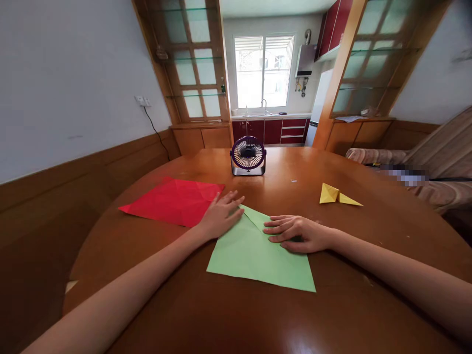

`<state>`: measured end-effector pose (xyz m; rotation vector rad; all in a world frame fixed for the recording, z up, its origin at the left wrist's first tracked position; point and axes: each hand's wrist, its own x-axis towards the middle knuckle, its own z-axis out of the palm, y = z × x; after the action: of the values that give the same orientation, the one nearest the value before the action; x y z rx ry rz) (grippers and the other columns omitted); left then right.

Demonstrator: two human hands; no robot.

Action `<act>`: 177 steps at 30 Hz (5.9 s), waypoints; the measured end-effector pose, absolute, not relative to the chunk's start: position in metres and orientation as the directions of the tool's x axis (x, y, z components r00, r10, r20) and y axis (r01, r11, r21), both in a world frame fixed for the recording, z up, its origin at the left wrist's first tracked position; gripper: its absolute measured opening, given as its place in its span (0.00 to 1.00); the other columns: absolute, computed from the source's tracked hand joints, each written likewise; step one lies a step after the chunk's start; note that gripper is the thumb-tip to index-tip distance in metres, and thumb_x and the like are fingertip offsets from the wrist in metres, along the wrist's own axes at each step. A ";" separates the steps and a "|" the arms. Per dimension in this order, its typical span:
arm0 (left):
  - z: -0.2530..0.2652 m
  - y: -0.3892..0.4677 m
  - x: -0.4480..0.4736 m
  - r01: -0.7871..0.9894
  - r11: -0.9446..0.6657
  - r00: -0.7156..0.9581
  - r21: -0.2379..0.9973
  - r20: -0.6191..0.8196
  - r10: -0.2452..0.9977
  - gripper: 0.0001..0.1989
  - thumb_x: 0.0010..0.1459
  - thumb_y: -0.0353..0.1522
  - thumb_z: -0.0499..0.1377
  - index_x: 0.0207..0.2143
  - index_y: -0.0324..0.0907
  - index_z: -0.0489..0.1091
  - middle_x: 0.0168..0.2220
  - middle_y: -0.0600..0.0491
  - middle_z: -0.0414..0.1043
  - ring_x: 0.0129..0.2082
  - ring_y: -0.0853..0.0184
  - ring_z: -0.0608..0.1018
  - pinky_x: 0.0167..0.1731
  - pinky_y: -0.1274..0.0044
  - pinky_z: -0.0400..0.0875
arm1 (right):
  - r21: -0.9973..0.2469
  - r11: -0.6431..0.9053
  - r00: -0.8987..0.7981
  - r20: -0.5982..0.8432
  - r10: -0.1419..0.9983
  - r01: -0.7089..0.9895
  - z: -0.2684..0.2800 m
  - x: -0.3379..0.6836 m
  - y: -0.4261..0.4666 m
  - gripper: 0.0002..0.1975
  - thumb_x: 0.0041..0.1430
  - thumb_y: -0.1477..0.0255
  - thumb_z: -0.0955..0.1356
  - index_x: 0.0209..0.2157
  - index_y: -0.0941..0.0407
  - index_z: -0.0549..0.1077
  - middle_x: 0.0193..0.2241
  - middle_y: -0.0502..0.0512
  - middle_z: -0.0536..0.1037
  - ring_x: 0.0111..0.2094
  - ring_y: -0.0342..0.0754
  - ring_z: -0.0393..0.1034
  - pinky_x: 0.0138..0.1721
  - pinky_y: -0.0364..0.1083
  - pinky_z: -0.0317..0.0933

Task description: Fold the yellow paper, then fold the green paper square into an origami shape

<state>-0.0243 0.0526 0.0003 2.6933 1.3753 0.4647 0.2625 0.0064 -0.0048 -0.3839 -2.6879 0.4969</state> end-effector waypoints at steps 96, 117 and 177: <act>-0.002 0.073 -0.046 0.815 -0.576 0.558 0.063 0.184 0.809 0.23 0.66 0.46 0.45 0.60 0.55 0.64 0.64 0.54 0.58 0.67 0.53 0.53 0.65 0.56 0.37 | -0.442 0.878 -0.881 0.321 0.347 0.185 -0.005 0.263 0.005 0.21 0.62 0.73 0.66 0.57 0.50 0.68 0.56 0.56 0.71 0.62 0.50 0.60 0.64 0.57 0.53; -0.003 0.062 -0.038 0.623 -0.723 0.667 0.298 0.280 0.690 0.30 0.63 0.41 0.51 0.64 0.41 0.54 0.65 0.49 0.57 0.64 0.61 0.60 0.66 0.65 0.45 | -0.778 0.575 -0.343 0.483 0.806 0.255 -0.006 0.256 0.012 0.13 0.62 0.62 0.67 0.38 0.55 0.79 0.38 0.57 0.78 0.36 0.46 0.73 0.35 0.44 0.69; -0.003 0.049 -0.040 0.479 -0.860 0.831 0.175 0.228 0.508 0.24 0.63 0.47 0.54 0.59 0.49 0.65 0.64 0.48 0.58 0.64 0.57 0.62 0.62 0.65 0.55 | -0.380 0.822 -0.673 0.474 0.567 0.424 -0.005 0.277 0.019 0.17 0.65 0.68 0.64 0.55 0.52 0.70 0.52 0.60 0.73 0.52 0.50 0.70 0.52 0.53 0.66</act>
<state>-0.0402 0.0494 -0.0035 2.8995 0.7843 0.4071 0.2770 0.0188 -0.0053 -0.7263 -2.4100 0.3187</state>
